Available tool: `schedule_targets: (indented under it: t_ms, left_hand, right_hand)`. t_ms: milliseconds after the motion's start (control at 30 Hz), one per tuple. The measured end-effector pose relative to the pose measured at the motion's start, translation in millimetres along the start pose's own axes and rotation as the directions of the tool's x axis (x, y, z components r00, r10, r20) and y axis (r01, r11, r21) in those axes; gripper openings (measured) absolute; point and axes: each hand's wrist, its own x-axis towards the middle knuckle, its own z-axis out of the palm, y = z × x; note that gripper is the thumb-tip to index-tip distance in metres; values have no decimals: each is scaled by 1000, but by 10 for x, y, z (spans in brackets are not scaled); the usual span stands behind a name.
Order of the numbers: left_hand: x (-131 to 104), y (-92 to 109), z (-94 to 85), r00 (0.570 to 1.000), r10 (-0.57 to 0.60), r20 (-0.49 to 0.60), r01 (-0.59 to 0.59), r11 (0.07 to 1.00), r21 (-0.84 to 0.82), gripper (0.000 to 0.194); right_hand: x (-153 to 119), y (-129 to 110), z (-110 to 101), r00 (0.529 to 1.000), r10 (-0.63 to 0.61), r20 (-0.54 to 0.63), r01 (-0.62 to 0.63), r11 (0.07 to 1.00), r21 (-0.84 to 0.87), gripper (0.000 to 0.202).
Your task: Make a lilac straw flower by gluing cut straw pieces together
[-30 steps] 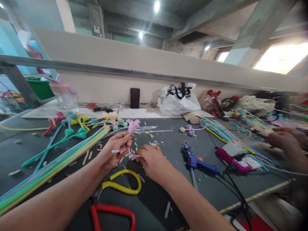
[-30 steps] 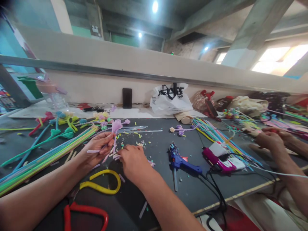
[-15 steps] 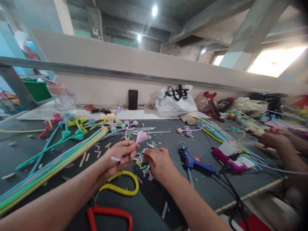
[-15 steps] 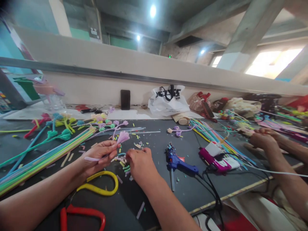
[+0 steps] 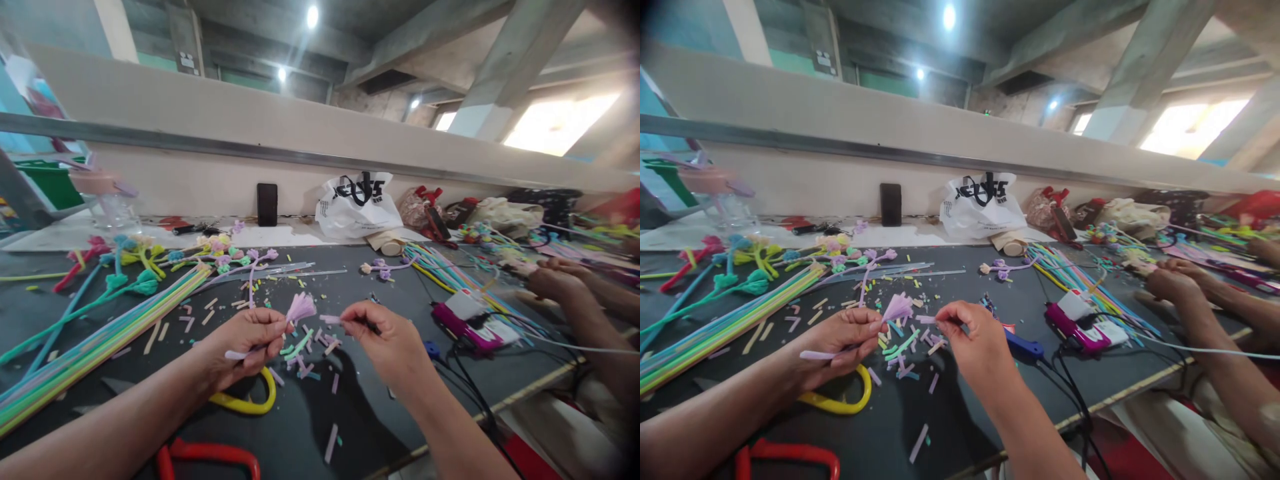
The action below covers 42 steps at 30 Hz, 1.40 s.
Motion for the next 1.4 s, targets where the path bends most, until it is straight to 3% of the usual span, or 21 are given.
schedule_targets:
  t_ms: [233,367,467,567,633,700,800,1033,1200,1400]
  left_hand:
    - [14,-49,72,995,44,-95,-23,978,207,21]
    - [-13,-62,152,953,183,-242,-36,859,510,21]
    - [-51,-99,151,885,430,-179,-132,600,789,19]
    - [-83,-144,110,756,649,91,-310,232,922,17]
    - [-95,-167,88,693,691,207,-355,77,932,17]
    - [-104,-178,85,671,696,257,-354,-5,935,17]
    - [-128,-171,109,672,678,298,-327,-90,941,17]
    - [-212,-132,155,672,598,437,-323,-293,900,22]
    - [-247,-118,166,709,496,501,-320,-407,855,24]
    - [-269,-101,177,773,389,501,-318,-445,837,26]
  right_hand:
    - [-60,-94,-4,993,-115,-1,114,985,-133,12]
    - [-60,-96,-31,987,-153,-51,144,980,-140,12]
    - [-51,-68,-65,982,-152,-111,137,982,-129,13]
    - [-54,-45,-79,988,-76,-137,63,993,-95,14]
    - [-61,-40,-81,990,-15,-142,3,997,-82,15]
    - [-66,-44,-83,989,19,-146,-31,996,-80,16]
    - [-67,-52,-87,989,-15,-146,3,996,-86,16]
    - [-87,-97,-44,957,-285,-63,275,953,-126,13]
    - [-115,-148,32,926,-376,-40,368,919,-139,13]
    - [-123,-145,98,923,-382,43,384,909,-165,14]
